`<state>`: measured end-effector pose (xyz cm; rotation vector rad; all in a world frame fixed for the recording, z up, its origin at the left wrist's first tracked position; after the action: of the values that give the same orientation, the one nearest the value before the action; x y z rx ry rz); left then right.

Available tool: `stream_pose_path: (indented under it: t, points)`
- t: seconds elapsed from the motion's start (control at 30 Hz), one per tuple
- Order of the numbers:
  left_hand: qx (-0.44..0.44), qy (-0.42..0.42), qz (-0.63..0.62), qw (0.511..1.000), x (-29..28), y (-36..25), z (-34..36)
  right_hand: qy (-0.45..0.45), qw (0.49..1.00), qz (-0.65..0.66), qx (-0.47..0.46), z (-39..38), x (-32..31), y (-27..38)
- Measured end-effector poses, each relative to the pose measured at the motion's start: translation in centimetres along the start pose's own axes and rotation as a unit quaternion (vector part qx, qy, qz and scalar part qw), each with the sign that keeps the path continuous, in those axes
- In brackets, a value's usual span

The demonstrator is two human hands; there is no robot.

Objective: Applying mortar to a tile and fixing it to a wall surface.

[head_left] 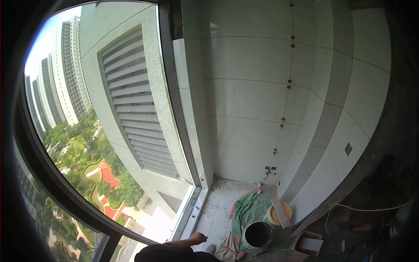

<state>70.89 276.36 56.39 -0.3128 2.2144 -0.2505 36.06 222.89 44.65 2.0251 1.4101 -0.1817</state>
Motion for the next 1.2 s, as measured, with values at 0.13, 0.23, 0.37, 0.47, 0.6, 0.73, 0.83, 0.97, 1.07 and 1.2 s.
stream_pose_path:
  t: [0.13, 0.23, 0.37, 0.47, 0.6, 0.73, 0.83, 0.97, 1.07, 1.2]
  points:
    - [0.01, -0.077, -0.07, 0.995, 0.2, -1.2, 2.0, -0.01, 0.998, 0.042, 0.044, -3.2, -2.3, 8.2]
    - [0.058, -0.057, -0.126, 0.989, 1.7, -3.3, 5.3, -0.008, 1.0, 0.015, 0.022, -6.9, -0.5, 12.1]
    - [0.292, -0.05, -0.084, 0.951, 0.8, -7.9, 8.0, 0.004, 1.0, -0.002, 0.003, -10.2, 3.2, 15.5]
    - [0.307, -0.106, -0.083, 0.942, -2.4, -8.0, 9.4, 0.022, 0.999, -0.016, -0.018, -11.6, 7.4, 18.4]
    - [0.196, -0.024, -0.328, 0.924, -3.4, -4.8, 11.7, 0.043, 0.998, -0.033, -0.04, -11.7, 11.7, 20.7]
    - [0.246, -0.048, -0.173, 0.953, -5.2, -2.8, 11.9, 0.064, 0.995, -0.05, -0.05, -11.5, 14.8, 20.8]
    - [0.239, -0.097, -0.14, 0.956, -6.6, -0.9, 13.4, 0.078, 0.993, -0.07, -0.054, -10.4, 15.3, 19.2]
    - [0.13, -0.01, -0.05, 0.99, -6.1, 1.9, 15.4, 0.063, 0.996, -0.005, -0.071, -6.6, 15.1, 16.2]
    - [-0.003, 0.017, -0.069, 0.997, -7.7, 3.3, 16.6, 0.0, 0.986, 0.168, 0.002, -6.4, 15.2, 13.7]
    - [-0.013, 0.135, -0.096, 0.986, -5.6, 2.6, 16.2, -0.005, 0.978, 0.204, -0.039, -2.1, 11.3, 12.3]
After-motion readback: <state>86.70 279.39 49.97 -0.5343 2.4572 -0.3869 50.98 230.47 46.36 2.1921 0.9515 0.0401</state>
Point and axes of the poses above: each hand's wrist, its own z-axis towards the middle knuckle, its own x-axis out of the palm, y = z × x, the point moved 6 cm from there along z, towards the middle knuckle, and after that the axes turned 15 degrees about z, right-handed, at the moved point
